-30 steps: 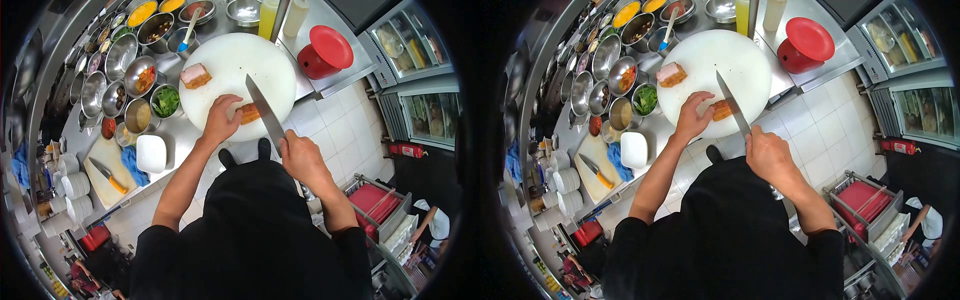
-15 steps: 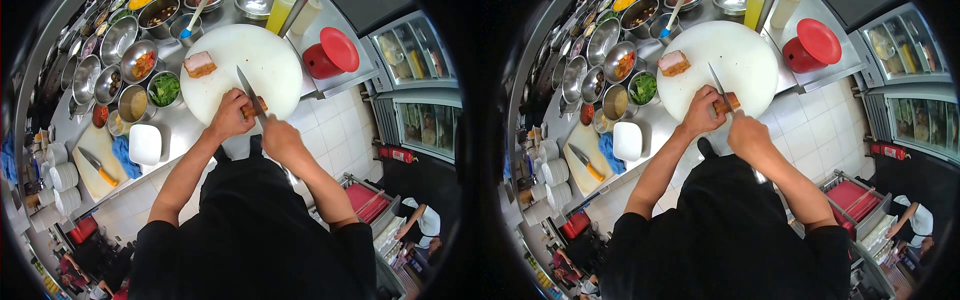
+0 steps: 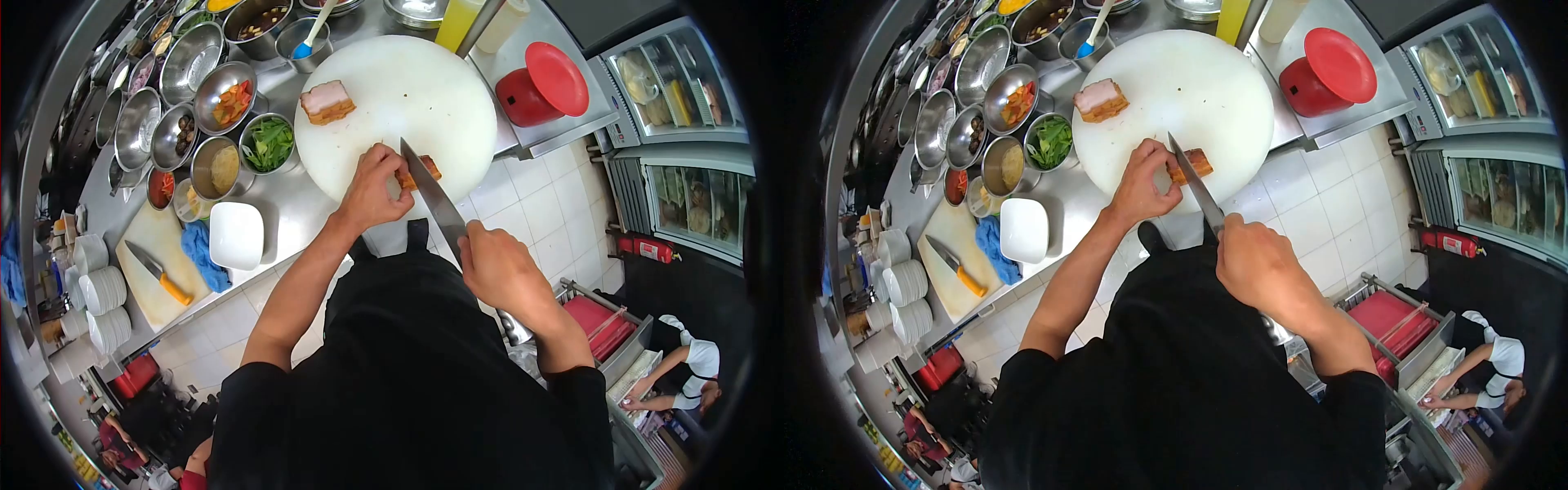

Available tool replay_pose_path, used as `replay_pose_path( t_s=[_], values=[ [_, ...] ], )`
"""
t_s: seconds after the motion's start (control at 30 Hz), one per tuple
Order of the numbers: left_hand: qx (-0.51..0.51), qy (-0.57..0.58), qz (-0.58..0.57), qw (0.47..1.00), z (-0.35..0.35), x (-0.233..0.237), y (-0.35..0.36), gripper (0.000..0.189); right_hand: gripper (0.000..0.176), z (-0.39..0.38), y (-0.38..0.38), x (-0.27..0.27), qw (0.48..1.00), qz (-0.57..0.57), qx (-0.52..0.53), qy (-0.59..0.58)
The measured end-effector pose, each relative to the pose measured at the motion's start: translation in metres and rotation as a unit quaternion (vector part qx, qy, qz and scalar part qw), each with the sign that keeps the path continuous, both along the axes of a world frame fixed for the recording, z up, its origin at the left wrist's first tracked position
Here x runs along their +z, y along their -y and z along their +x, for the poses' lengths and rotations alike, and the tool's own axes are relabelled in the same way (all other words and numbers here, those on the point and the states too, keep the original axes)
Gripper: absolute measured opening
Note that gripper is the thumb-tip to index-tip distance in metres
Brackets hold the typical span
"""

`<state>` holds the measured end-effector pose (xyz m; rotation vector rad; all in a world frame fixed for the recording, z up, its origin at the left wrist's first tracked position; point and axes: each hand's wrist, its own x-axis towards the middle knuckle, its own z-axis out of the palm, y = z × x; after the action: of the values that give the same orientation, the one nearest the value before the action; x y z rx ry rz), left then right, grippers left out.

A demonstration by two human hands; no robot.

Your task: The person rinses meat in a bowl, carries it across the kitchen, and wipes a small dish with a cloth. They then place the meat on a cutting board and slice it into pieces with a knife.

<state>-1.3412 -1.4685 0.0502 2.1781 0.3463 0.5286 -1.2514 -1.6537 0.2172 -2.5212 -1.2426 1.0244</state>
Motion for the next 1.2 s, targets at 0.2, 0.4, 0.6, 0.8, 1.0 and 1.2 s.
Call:
replay_pose_path(
  t_s=[0.2, 0.4, 0.6, 0.8, 1.0, 1.2],
  values=[
    [-0.001, -0.007, 0.001, 1.0, 0.0, -0.005, -0.001, 0.024, 0.013, -0.009, -0.03, -0.063, 0.999, 0.021, 0.0, 0.025],
    [0.014, -0.002, 0.004, 1.0, 0.002, -0.006, 0.0, 0.028, 0.014, -0.009, -0.03, -0.057, 0.997, 0.058, -0.031, 0.052],
    [0.028, 0.032, 0.011, 0.999, 0.012, 0.003, 0.009, 0.042, 0.021, 0.006, 0.003, -0.008, 0.995, 0.06, -0.027, 0.082],
    [0.0, -0.019, 0.03, 0.999, 0.026, -0.01, 0.008, 0.034, 0.015, 0.015, -0.001, -0.004, 0.998, -0.044, 0.007, 0.035],
    [0.006, -0.002, 0.035, 0.999, 0.024, -0.015, 0.009, 0.031, 0.016, 0.003, -0.029, -0.067, 0.997, 0.006, -0.037, 0.069],
    [-0.003, 0.009, 0.016, 1.0, 0.022, -0.01, 0.006, 0.045, 0.018, 0.017, -0.015, -0.057, 0.995, 0.037, -0.021, 0.095]
  ],
)
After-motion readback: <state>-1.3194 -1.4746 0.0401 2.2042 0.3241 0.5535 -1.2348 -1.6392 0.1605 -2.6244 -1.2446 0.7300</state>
